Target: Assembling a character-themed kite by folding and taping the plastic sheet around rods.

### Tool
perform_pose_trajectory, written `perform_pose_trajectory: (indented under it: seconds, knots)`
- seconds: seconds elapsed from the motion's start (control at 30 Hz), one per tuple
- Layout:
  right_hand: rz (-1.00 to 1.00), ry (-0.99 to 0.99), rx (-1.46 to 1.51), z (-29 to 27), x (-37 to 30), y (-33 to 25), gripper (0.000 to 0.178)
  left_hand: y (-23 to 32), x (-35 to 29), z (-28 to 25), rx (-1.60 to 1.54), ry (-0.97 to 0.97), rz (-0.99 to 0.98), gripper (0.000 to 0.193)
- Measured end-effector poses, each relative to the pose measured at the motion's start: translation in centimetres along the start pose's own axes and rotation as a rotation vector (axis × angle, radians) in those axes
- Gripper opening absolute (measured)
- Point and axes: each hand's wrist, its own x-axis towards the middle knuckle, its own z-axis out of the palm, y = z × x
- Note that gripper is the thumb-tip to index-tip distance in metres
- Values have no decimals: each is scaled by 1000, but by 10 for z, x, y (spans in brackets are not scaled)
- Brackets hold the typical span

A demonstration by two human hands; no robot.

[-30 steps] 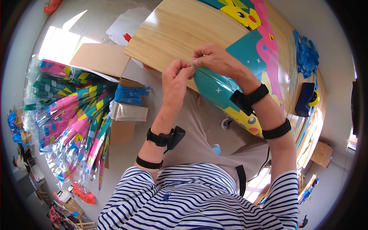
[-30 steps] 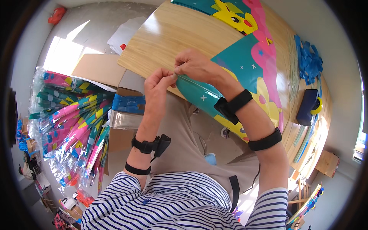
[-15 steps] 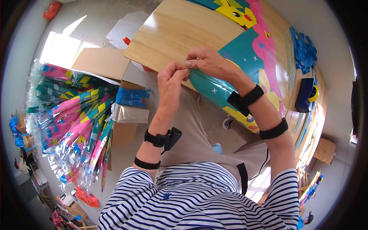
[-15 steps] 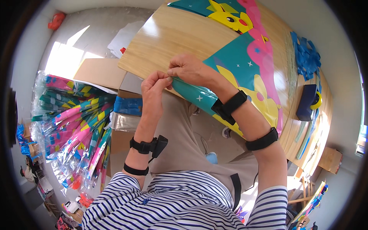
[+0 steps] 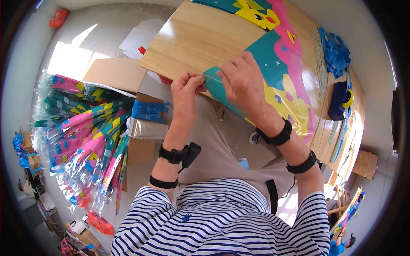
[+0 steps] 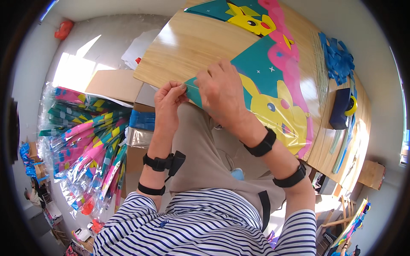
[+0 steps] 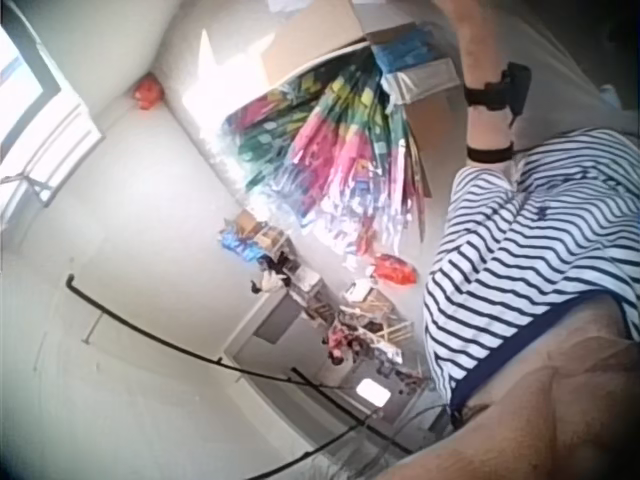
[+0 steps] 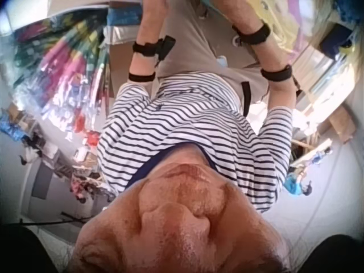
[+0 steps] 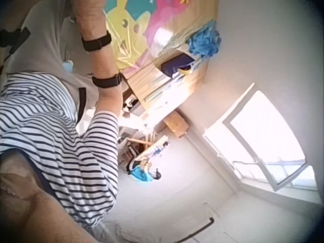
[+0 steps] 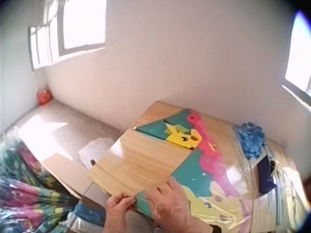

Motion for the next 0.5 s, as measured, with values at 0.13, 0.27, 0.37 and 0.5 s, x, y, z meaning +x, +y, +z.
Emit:
perform_pose_trajectory:
  seconds: [0.13,0.27,0.37,0.5]
  knots:
    - [19,-436,-218,-14,-65,-48,27,7,-2,9,23,-41,0,6]
    - [207,-681,-377,7,-80,-56,32,15,-7,14,28,-73,6,6]
    - [249,-721,-533,19,-83,-47,28,19,-11,18,35,-99,16,6]
    - [173,-609,-465,8,-88,-38,14,26,-19,25,41,-123,51,7]
